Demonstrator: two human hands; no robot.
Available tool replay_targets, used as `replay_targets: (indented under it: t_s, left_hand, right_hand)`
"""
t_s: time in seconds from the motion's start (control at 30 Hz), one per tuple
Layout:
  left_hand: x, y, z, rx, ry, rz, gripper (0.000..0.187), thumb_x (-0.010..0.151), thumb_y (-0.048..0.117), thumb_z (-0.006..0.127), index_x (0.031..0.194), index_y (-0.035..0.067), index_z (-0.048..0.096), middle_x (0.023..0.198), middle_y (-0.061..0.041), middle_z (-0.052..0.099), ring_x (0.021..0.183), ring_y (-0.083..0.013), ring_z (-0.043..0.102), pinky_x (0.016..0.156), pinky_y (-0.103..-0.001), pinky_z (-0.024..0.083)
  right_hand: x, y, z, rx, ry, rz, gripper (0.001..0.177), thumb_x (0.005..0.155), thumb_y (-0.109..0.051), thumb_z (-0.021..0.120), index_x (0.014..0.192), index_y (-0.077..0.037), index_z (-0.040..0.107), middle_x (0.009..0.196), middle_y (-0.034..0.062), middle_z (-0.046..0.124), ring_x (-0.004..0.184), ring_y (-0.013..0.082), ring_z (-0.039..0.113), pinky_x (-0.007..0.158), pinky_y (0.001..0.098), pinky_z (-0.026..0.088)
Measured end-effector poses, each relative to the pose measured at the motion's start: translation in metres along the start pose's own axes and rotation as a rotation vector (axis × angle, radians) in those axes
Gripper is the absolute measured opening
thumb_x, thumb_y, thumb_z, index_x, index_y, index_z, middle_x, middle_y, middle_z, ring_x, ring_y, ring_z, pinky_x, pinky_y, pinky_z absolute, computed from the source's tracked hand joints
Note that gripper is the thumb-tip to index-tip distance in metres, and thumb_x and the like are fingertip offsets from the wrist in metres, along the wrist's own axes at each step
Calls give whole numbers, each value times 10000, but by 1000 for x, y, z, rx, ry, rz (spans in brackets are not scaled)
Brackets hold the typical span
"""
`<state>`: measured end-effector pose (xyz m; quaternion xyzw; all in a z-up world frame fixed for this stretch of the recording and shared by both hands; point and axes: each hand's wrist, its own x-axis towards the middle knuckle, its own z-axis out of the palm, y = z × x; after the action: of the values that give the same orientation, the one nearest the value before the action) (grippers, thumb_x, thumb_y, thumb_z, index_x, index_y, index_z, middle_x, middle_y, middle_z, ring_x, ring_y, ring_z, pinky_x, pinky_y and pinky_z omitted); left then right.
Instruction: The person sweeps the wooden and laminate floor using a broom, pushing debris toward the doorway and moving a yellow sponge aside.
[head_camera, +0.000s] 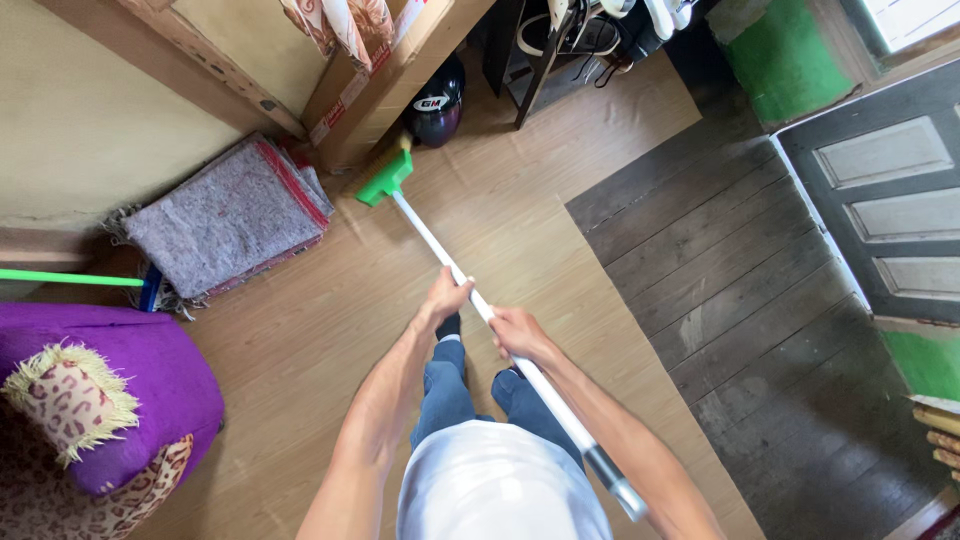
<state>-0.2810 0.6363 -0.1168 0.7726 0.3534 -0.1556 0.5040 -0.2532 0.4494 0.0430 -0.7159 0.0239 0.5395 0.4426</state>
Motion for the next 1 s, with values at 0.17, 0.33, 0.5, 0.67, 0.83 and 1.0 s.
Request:
replay_targets:
  t_s: [0.17,0.33,0.5,0.67,0.83,1.0]
  left_hand:
    - [34,-6,-23,23,-41,-80,464,907,402,671,1196,46,601,1026,-173,746,965,-326,729,861,-444,571]
    - [26,-9,-5,61,-62,-21,446,922,418,643,1176,52,616,1016,-183,739,956,-352,714,857,-469,549]
    - [-25,2,39,22,-168,112,442,876,419,688,1120,53,641,948,-171,756,882,-336,744,799,-441,580]
    - [-86,29,79,104,-369,187,581,862,447,733,1212,5,595,942,-194,737,876,-352,724,806,-451,578]
    - [-131,60,93,64,-548,159,736,828,445,738,1325,-35,484,929,-194,735,853,-344,743,777,-443,596]
    - [-179,77,76,86,-540,143,801,834,430,769,1370,-62,435,951,-189,731,871,-336,732,775,-441,580]
  right_hand:
    - [67,-15,17,152,-27,88,310,1027,-207,488,1240,-85,678,649,25,559,436,108,531,356,294,439]
    - [55,-3,6,359,-33,182,381,998,-197,481,1344,-242,633,651,22,519,412,106,463,345,287,407]
    - [-9,34,-8,458,43,237,451,1022,-204,465,1459,-221,578,647,37,530,399,125,456,321,300,379]
    - [-97,63,-14,518,169,295,505,1026,-232,458,1525,-294,513,631,25,510,390,112,436,315,283,369]
    - [-156,68,-23,494,268,326,519,1009,-229,528,1526,-272,512,611,19,499,395,104,426,316,283,359]
    - [-200,65,-16,383,269,345,516,1000,-233,543,1516,-256,532,593,33,519,372,114,437,307,296,364]
